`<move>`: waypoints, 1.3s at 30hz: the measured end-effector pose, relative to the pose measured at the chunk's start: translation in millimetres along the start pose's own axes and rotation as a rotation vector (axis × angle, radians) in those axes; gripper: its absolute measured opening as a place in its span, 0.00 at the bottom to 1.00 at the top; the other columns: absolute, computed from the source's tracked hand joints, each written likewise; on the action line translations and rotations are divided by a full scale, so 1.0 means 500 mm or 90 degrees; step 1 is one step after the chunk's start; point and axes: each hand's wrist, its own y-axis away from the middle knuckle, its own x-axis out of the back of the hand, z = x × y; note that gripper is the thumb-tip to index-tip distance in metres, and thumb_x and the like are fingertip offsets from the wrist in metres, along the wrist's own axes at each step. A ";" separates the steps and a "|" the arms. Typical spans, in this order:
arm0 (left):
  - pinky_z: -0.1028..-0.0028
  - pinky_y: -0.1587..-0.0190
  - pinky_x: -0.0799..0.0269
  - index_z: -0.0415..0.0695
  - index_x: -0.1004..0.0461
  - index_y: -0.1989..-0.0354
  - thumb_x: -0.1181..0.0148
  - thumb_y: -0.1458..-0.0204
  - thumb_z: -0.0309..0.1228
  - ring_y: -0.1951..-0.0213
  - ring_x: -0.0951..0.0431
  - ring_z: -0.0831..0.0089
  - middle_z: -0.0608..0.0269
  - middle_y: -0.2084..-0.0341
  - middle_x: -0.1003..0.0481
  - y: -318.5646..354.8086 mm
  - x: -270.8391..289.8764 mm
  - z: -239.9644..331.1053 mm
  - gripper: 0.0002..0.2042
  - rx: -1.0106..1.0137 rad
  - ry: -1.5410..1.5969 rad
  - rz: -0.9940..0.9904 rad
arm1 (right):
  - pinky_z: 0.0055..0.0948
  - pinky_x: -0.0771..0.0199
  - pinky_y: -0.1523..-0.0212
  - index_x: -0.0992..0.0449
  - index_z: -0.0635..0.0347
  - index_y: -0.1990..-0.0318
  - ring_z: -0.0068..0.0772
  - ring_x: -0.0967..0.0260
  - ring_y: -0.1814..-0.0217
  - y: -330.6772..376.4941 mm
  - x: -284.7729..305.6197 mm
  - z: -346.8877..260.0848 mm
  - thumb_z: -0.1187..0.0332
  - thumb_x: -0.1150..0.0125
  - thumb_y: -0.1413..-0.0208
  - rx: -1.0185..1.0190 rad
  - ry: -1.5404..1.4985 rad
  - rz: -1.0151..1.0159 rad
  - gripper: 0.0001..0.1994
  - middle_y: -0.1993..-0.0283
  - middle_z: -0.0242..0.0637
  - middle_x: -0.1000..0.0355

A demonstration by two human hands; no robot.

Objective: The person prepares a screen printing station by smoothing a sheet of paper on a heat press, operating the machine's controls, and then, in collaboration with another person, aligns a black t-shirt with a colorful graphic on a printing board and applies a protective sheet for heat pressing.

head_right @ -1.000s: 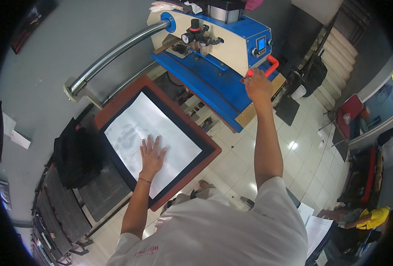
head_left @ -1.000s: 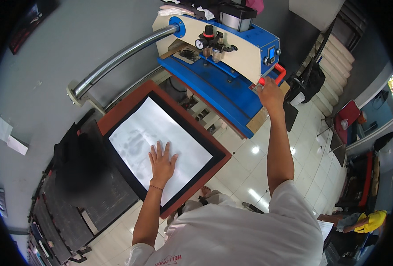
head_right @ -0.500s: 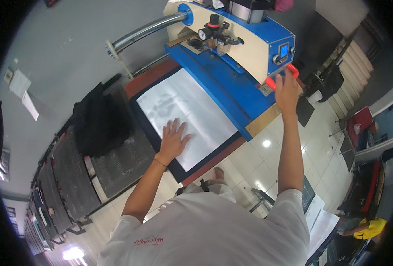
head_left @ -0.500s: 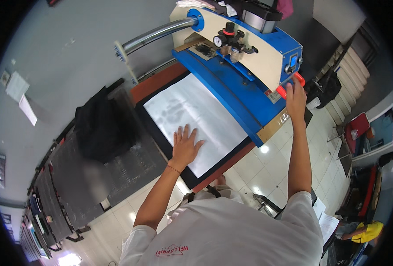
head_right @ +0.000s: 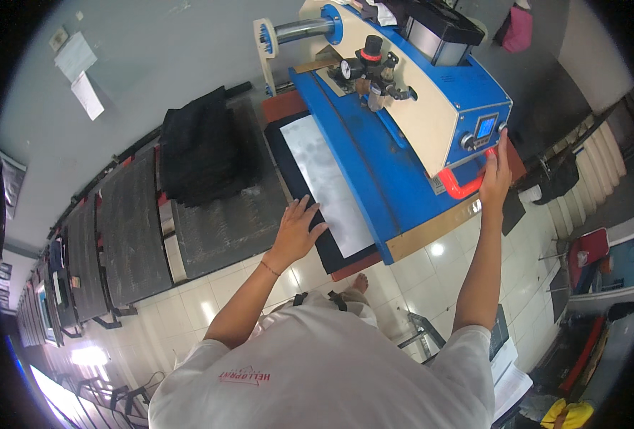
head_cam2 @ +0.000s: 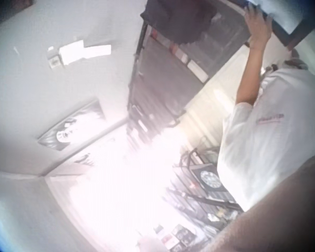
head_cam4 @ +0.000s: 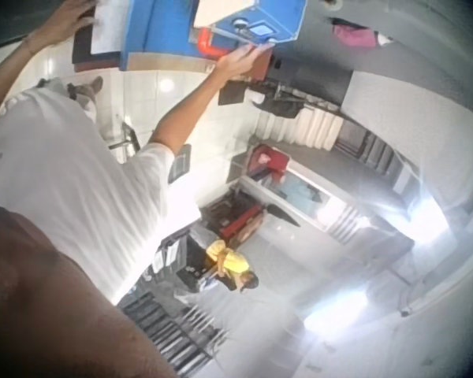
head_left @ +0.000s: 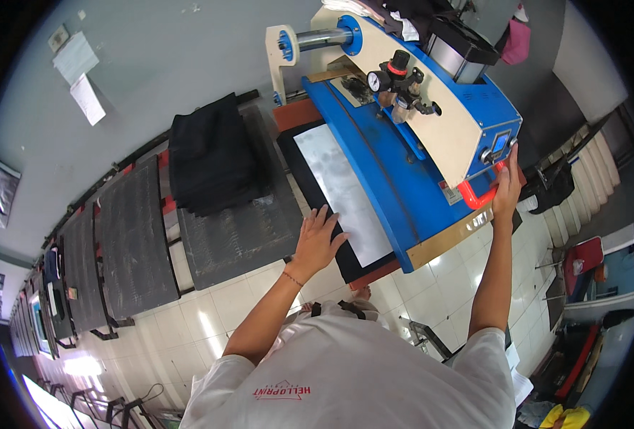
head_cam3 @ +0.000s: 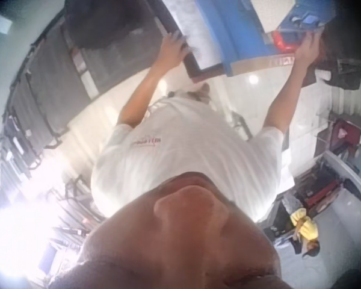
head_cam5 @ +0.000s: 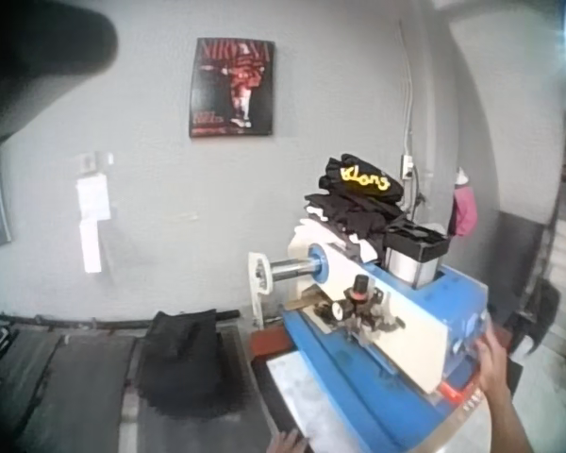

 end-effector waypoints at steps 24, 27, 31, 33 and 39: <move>0.62 0.46 0.29 0.34 0.25 0.52 0.42 0.42 0.38 0.49 0.24 0.46 0.42 0.52 0.25 0.307 0.086 -0.152 0.18 0.228 0.243 0.008 | 0.27 0.35 0.72 0.45 0.58 0.28 0.24 0.38 0.77 0.088 -0.058 -0.160 0.71 0.61 0.40 -0.060 -0.044 -0.039 0.30 0.62 0.40 0.25; 0.61 0.46 0.28 0.34 0.25 0.52 0.41 0.43 0.38 0.51 0.24 0.46 0.42 0.53 0.24 0.340 0.075 -0.167 0.18 0.240 0.242 0.019 | 0.26 0.32 0.68 0.46 0.56 0.28 0.26 0.34 0.71 0.084 -0.051 -0.137 0.70 0.61 0.40 -0.052 -0.006 -0.047 0.30 0.46 0.45 0.29; 0.61 0.47 0.28 0.35 0.24 0.52 0.41 0.43 0.39 0.52 0.23 0.47 0.42 0.54 0.23 0.382 0.054 -0.180 0.19 0.227 0.230 0.043 | 0.26 0.30 0.62 0.48 0.56 0.27 0.30 0.31 0.62 0.088 -0.062 -0.145 0.71 0.61 0.41 -0.013 -0.024 -0.045 0.31 0.29 0.49 0.43; 0.61 0.47 0.28 0.35 0.24 0.53 0.41 0.43 0.39 0.52 0.23 0.47 0.42 0.54 0.23 0.394 0.048 -0.182 0.19 0.241 0.243 0.040 | 0.26 0.30 0.62 0.49 0.56 0.27 0.30 0.32 0.63 0.091 -0.055 -0.143 0.71 0.61 0.41 -0.047 -0.029 -0.058 0.31 0.30 0.49 0.41; 0.62 0.48 0.27 0.34 0.24 0.53 0.41 0.43 0.39 0.52 0.23 0.49 0.42 0.54 0.23 0.425 0.051 -0.192 0.19 0.243 0.250 0.059 | 0.29 0.32 0.53 0.49 0.57 0.27 0.34 0.31 0.56 0.081 -0.043 -0.120 0.72 0.60 0.42 -0.057 0.019 -0.093 0.32 0.31 0.51 0.40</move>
